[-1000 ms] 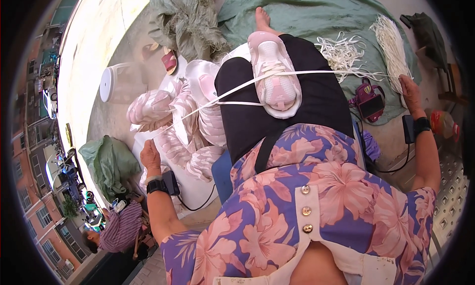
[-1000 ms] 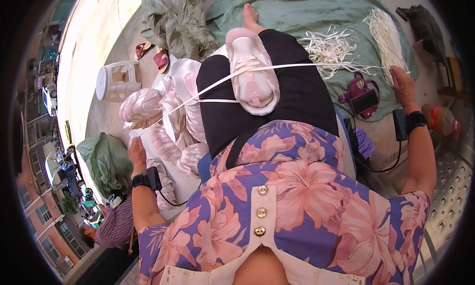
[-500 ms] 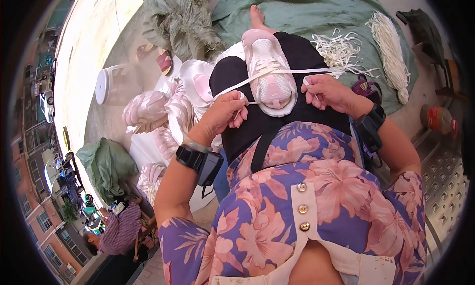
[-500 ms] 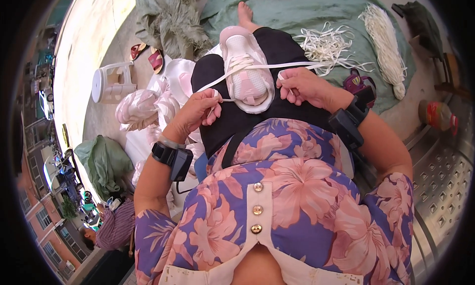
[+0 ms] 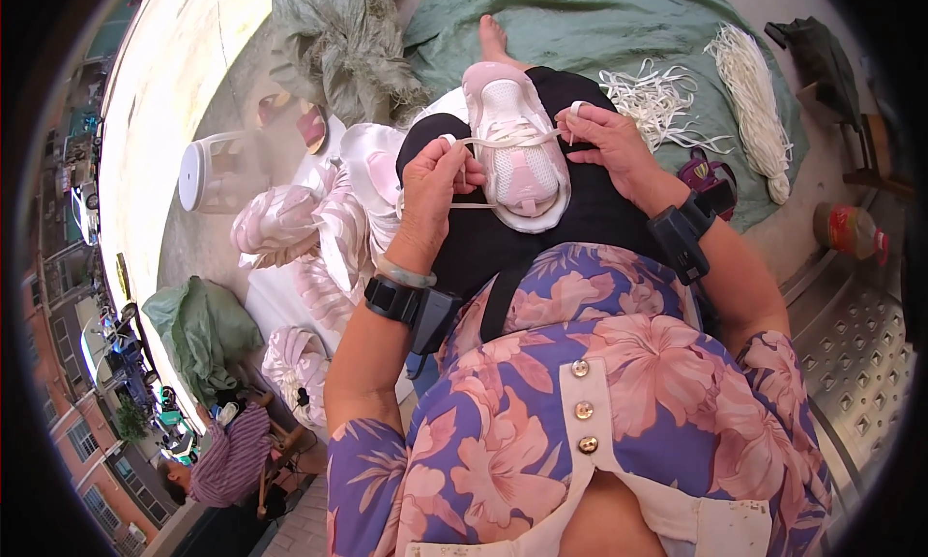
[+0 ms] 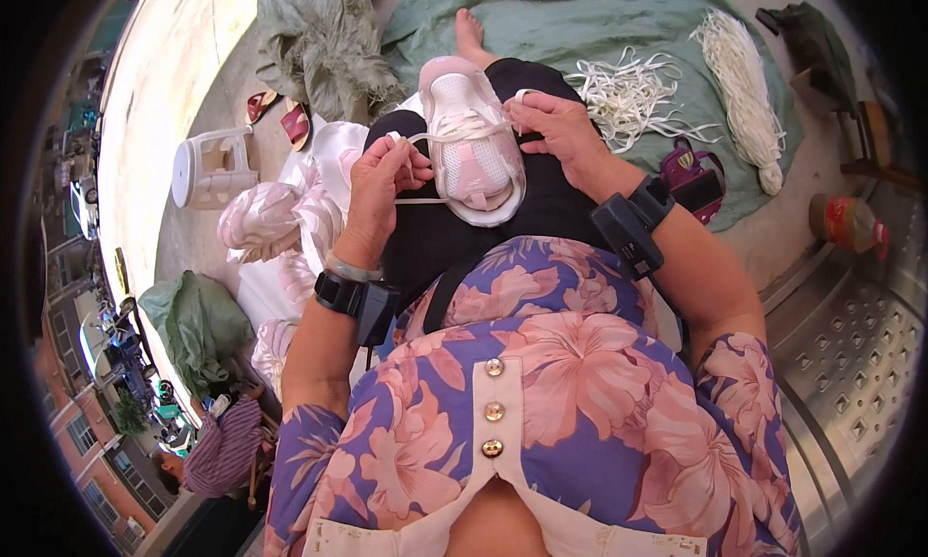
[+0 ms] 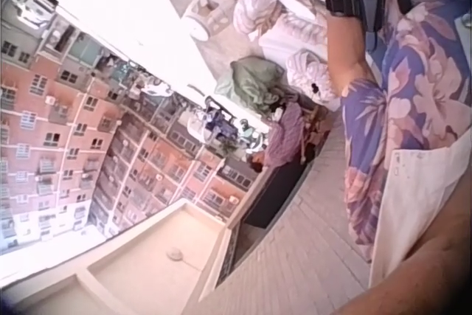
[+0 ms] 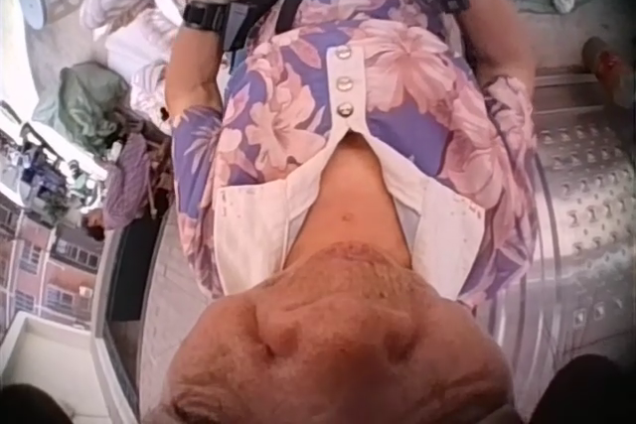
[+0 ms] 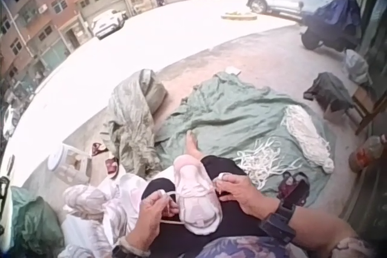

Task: The recorder is lacing white shoes in a manual assembly process.

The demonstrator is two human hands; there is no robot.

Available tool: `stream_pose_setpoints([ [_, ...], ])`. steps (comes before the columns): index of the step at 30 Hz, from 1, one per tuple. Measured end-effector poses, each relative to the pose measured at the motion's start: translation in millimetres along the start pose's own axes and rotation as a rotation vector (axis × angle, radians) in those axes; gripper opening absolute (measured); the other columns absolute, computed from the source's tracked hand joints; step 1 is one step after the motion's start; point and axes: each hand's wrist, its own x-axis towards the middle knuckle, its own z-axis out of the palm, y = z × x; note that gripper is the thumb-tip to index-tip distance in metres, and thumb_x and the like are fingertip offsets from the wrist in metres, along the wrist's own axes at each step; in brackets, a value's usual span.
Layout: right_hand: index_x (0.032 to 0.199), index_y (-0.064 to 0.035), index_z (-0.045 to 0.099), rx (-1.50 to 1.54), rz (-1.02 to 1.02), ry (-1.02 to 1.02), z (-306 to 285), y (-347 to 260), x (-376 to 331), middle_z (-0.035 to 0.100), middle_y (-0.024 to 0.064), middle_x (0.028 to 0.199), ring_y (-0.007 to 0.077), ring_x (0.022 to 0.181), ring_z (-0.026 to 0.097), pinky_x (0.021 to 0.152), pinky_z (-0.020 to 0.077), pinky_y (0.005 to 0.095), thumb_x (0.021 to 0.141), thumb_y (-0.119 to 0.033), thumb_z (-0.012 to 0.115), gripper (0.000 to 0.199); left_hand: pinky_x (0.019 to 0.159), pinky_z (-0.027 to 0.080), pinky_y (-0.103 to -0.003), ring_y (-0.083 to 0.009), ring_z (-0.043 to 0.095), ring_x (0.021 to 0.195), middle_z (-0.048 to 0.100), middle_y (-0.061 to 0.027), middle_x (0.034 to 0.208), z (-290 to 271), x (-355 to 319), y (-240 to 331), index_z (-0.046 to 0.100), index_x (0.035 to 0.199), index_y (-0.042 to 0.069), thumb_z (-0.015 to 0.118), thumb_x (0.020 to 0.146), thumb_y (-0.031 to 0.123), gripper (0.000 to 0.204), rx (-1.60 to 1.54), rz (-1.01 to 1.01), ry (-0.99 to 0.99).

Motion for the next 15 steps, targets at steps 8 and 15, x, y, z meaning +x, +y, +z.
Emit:
stream_pose_setpoints([
  [8,0.094,-0.0055,0.063,0.014,-0.109,-0.021,1.7,18.5,2.7,0.058,-0.0025,0.074,0.0042,0.063,0.054,0.054,0.0458,0.0162,0.083,-0.015,0.063,0.015,0.043,0.03,-0.015,-0.0017,0.041,0.049,0.049,0.0051,0.061,-1.5,-8.1,-12.6,0.058,0.082,0.006,0.052,0.09,0.02,0.018,0.076,0.182,0.054],
  [15,0.087,-0.0043,0.061,-0.004,-0.234,0.0,2.0,24.9,7.6,0.06,0.0011,0.073,0.0072,0.065,0.059,0.058,0.049,0.019,0.083,-0.009,0.061,0.006,0.038,0.033,-0.016,-0.0027,0.043,0.044,0.051,0.0029,0.06,6.4,-7.0,-14.8,0.052,0.087,0.008,0.053,0.089,0.019,0.012,0.001,0.118,0.084],
])
